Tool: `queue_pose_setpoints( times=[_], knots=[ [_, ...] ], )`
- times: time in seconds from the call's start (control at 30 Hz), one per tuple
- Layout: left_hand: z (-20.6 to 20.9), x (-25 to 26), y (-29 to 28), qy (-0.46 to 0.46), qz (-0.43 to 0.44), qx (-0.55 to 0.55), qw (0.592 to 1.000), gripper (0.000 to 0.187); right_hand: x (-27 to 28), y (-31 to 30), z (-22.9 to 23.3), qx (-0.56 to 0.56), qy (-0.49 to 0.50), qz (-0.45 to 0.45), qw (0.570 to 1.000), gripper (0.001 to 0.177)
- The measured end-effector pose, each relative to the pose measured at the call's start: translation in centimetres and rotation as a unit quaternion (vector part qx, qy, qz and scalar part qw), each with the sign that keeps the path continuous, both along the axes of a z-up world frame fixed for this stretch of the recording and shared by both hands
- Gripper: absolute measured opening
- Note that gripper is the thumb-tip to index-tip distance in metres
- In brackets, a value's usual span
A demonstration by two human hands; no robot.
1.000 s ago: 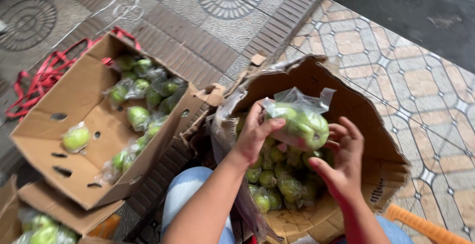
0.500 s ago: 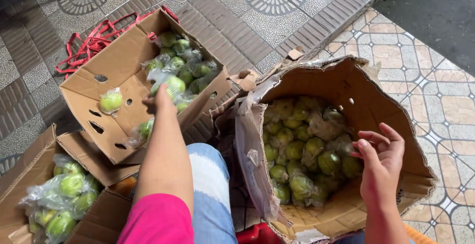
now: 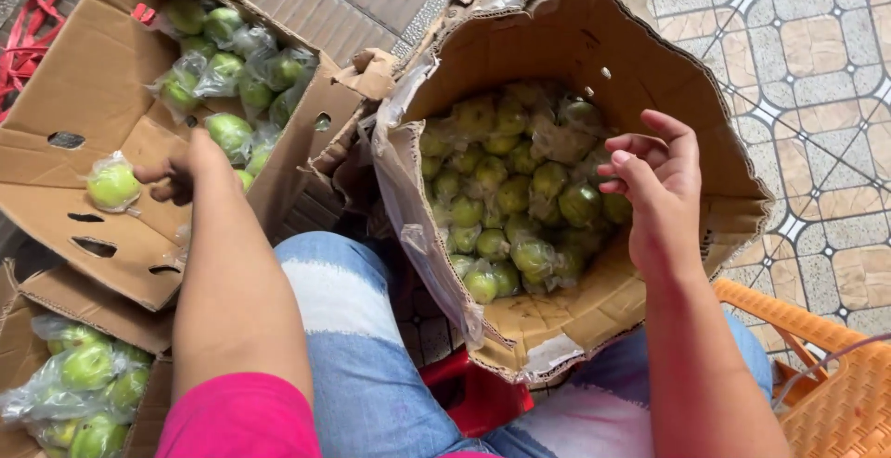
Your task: The person is picking up guavas from a large bin, placing each one into a small plastic bag, and then arranging the bagged guavas into cardboard boxes.
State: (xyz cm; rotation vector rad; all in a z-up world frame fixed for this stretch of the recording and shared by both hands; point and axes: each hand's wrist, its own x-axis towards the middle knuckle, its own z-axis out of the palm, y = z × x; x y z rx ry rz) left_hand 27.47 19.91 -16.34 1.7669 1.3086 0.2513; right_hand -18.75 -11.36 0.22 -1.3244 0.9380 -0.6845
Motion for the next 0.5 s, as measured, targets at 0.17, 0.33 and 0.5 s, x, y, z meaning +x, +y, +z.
queue_pose_setpoints(
  times=[0.17,0.33,0.5],
  knots=[
    [6.6,-4.1,-7.1,-0.48,-0.328,0.089,0.809,0.083,-0.8,-1.0,0.1,-0.005,-0.034,-0.014,0.999,0.045],
    [16.2,-24.0,-18.9,-0.521,-0.639,0.091,0.559,0.05,-1.2,-2.2,0.6,0.018,-0.025,-0.028,0.999,0.045],
    [5.3,-33.4,-25.3,-0.314,-0.874,0.349,0.125,0.032,-1.8,-2.3,1.9,0.018,-0.008,-0.013,1.0,0.045]
  ],
)
